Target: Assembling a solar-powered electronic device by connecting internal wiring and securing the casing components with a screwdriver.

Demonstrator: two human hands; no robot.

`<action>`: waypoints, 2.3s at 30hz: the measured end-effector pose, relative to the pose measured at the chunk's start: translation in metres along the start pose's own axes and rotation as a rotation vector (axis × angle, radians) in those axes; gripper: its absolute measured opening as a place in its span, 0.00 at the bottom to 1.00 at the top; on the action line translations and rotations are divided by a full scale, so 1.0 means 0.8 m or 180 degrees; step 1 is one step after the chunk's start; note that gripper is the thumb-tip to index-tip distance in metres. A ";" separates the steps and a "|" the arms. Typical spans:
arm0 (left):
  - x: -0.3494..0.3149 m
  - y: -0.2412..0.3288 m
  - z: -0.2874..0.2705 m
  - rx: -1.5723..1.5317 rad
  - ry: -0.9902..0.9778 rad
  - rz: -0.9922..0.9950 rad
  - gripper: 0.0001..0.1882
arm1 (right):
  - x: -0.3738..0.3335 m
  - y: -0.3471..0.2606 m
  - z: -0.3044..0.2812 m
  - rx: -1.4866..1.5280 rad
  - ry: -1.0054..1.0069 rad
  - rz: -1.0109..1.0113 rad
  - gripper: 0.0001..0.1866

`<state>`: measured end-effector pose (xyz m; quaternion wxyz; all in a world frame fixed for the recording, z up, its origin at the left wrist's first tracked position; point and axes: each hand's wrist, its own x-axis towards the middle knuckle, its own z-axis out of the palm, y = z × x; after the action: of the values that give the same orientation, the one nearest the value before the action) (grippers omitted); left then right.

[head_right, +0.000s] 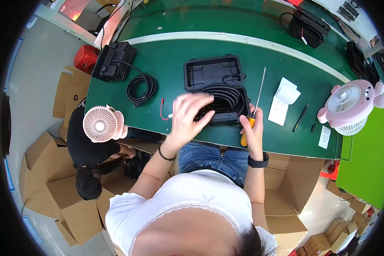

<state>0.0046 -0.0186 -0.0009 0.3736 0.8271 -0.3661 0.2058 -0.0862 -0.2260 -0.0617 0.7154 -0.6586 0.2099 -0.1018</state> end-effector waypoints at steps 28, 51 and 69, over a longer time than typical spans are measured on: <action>-0.069 -0.057 -0.068 -0.0586 -0.1523 -0.1485 0.24 | -0.038 0.056 -0.011 0.0757 0.0343 -0.0228 0.33; -0.002 0.001 -0.011 0.0248 -0.0813 -0.0119 0.45 | -0.035 0.059 -0.013 0.0777 0.0342 -0.0471 0.19; -0.057 -0.019 -0.040 0.0272 -0.1495 0.0496 0.17 | 0.052 -0.025 -0.018 -0.0058 0.0114 -0.0470 0.11</action>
<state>-0.0155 0.0334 -0.0155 0.2261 0.8365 -0.4964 0.0514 -0.0529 -0.2588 -0.0493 0.6961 -0.6768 0.1745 -0.1642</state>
